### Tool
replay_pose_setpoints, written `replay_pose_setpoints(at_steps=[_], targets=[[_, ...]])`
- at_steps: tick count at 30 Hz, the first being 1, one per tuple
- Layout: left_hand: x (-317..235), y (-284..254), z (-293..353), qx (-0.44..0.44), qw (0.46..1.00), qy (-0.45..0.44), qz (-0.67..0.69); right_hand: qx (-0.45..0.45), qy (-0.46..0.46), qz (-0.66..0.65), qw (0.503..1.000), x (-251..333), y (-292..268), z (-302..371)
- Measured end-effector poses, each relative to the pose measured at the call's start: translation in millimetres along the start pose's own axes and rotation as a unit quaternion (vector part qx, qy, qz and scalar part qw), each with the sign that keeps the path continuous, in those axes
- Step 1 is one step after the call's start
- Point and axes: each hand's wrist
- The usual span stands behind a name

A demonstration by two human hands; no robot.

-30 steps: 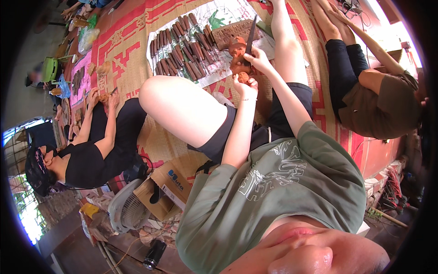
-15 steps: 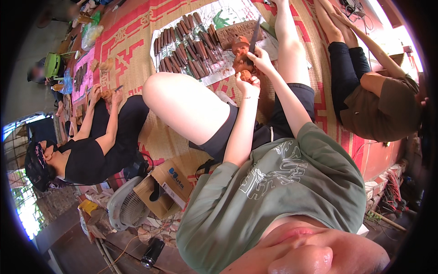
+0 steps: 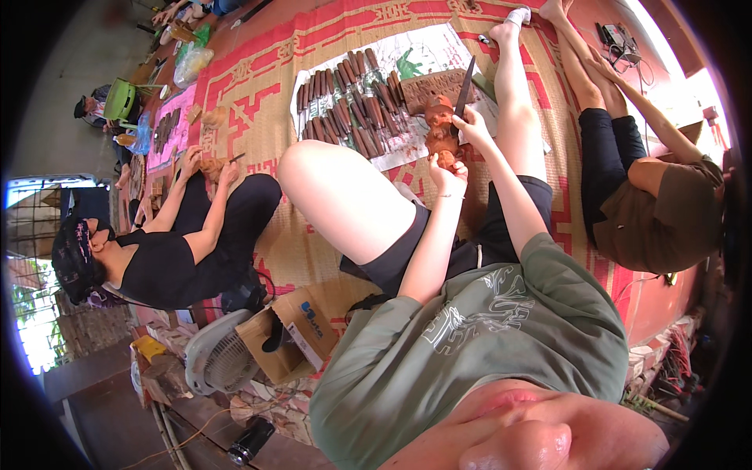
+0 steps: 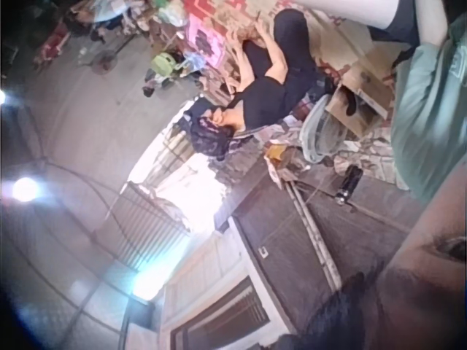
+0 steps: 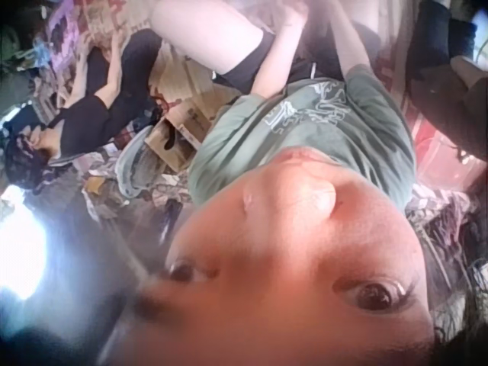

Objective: The person sits on a mat and uses a knife to carve a small reddish-brown wooden object. They hold the object in their left hand and shape it with the knife in their right hand, occasionally rotating the piece to access different sides.

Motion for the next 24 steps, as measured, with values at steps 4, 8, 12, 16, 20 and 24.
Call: replay_pose_setpoints(at_steps=[4,8,12,16,20,24], targets=[[2.8,2.6,2.6,0.007,0.999,0.018,-0.030,0.087,0.015,0.021,0.996,-1.3,-9.0,-0.3],[-0.1,-4.2,-3.7,0.014,1.000,0.021,-0.017,0.047,0.023,0.077,0.996,5.4,1.3,10.1],[2.6,0.4,-1.6,0.006,1.000,0.007,-0.021,0.024,-0.012,0.063,0.998,2.8,-6.0,-3.7],[-0.1,0.8,3.3,0.002,0.999,0.030,-0.042,0.133,0.029,0.024,0.990,6.8,1.6,5.4],[-0.3,-0.7,-1.0,-0.009,1.000,0.007,-0.018,0.032,-0.011,0.027,0.999,-5.6,-0.2,-4.1],[2.1,0.6,1.7,0.005,1.000,0.009,-0.023,0.060,-0.022,0.036,0.997,-1.2,-4.9,-11.2]])
Point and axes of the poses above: each hand's wrist, its own z-axis away from the middle knuckle, its own y-axis out of the palm, x = y × z, and after that the axes turned 14 degrees about y, right-handed
